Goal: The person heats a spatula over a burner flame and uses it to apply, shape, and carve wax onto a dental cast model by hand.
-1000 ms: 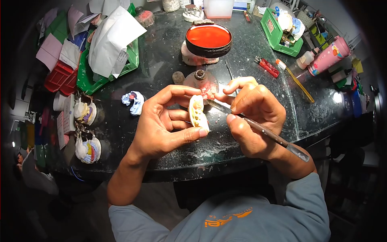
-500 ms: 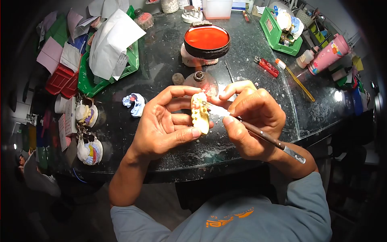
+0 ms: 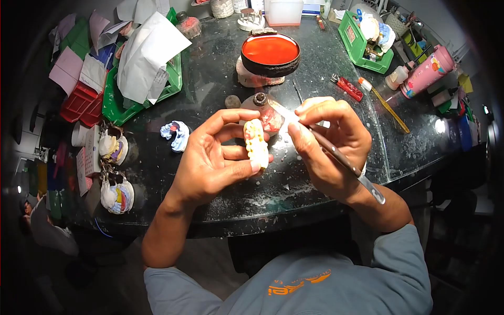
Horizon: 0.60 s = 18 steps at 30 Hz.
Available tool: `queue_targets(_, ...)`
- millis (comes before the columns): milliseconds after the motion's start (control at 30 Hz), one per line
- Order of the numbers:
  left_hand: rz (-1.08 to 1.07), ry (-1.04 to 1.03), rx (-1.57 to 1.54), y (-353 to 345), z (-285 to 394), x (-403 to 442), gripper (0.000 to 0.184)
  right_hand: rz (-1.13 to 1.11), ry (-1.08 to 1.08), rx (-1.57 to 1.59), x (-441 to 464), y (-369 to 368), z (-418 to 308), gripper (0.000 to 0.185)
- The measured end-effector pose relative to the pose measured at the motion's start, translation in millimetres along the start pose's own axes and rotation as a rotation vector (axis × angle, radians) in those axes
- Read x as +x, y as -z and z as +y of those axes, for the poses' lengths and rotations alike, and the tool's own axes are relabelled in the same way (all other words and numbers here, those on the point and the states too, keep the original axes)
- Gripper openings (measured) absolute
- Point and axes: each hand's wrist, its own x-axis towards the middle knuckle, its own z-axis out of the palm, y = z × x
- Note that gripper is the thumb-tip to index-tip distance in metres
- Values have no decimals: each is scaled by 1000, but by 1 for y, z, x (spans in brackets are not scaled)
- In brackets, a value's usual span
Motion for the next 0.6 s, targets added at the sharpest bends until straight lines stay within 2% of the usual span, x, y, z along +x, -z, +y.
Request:
queue_targets(200,43,6,37,0,3,-1,61,34,-22,44,-1,-3,7,18)
queue_targets(500,-87,76,8,8,4,-3,68,-23,-65,11,-1,0,3,22)
queue_targets(600,-70,134,12,7,7,-3,68,-33,-54,13,-1,2,3,22)
